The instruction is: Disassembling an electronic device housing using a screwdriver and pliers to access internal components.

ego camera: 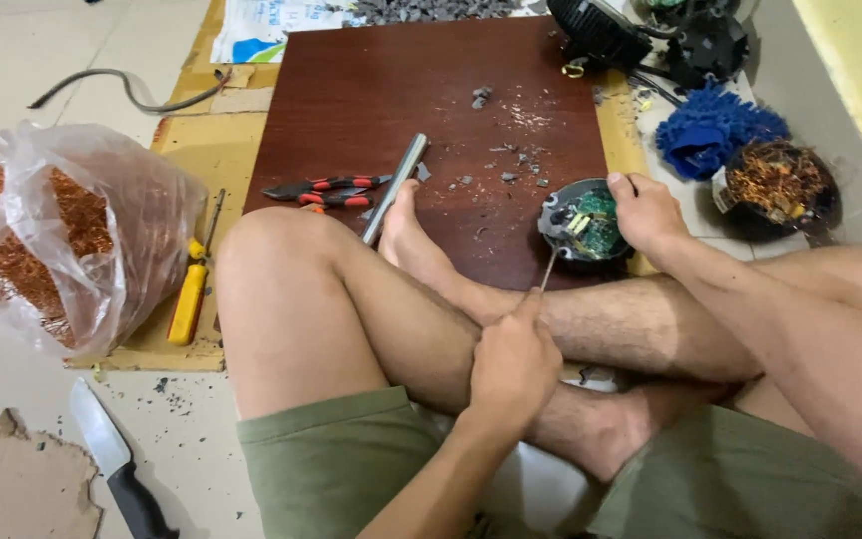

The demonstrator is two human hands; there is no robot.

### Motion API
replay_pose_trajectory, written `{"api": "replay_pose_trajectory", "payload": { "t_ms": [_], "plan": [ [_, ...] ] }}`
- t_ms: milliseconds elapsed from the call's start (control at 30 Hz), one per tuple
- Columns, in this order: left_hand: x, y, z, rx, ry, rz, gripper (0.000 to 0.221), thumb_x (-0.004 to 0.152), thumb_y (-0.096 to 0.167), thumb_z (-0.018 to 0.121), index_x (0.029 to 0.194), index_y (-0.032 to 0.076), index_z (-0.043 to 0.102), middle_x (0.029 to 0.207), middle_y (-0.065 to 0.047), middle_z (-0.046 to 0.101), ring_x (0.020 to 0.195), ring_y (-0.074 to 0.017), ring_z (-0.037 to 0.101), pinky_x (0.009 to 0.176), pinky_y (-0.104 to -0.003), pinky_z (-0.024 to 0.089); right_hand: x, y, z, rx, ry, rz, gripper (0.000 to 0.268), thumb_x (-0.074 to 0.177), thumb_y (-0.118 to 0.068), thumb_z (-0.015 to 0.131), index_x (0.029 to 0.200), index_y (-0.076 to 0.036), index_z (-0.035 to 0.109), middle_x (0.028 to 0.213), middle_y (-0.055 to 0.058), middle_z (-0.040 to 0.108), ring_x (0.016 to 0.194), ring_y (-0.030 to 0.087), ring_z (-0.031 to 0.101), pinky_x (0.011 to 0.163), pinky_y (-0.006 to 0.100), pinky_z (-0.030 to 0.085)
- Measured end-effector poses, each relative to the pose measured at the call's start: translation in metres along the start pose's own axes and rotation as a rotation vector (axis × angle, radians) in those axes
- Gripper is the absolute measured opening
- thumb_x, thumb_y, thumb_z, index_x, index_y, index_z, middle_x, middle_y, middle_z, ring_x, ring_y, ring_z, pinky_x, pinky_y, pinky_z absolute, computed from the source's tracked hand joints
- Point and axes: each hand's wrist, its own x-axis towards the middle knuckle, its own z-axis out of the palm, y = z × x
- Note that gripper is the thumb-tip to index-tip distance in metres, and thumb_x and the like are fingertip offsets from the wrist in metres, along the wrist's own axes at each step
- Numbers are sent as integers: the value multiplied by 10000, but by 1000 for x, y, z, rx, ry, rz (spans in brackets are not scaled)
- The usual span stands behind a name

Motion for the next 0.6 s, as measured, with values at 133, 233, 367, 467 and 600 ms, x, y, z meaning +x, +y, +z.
{"api": "replay_pose_trajectory", "payload": {
  "t_ms": [133,233,367,467,600],
  "plan": [
    [9,-11,-5,-269,-67,-186,521,1001,276,442,1484,183,612,1336,-295,678,1350,-447,589,1136,-563,485,-31,-31,-10,-91,-57,-88,546,1131,-589,420,1493,-237,629,1353,220,682,1329,473,572,1134,584,436],
    [22,-24,16,-612,-33,-320,478,1026,290,475,1454,159,644,1080,-186,651,878,-285,502,719,-425,423,-42,-42,-18,-142,-93,-154,504,1129,-518,453,1507,-226,613,1354,258,681,1320,503,577,1144,588,438],
    [17,-27,29,-1024,59,-414,441,1063,254,538,1476,133,633,768,-132,594,335,-166,427,236,-323,348,-44,-41,-20,-112,-124,-154,453,1132,-501,468,1487,-267,624,1322,260,698,1279,506,609,1119,596,453],
    [9,-22,13,-993,220,-388,456,1062,224,511,1487,112,633,735,-95,546,408,-134,474,271,-293,374,-61,-58,-27,-107,-150,-206,429,1128,-468,476,1461,-257,648,1320,261,702,1279,515,605,1119,601,456],
    [18,-25,3,-977,188,-382,429,1065,233,526,1468,152,650,724,-107,561,352,-156,451,233,-327,352,-46,-44,-17,-157,-145,-229,439,1131,-509,448,1450,-287,650,1328,244,704,1287,511,602,1139,591,445]
  ]
}}
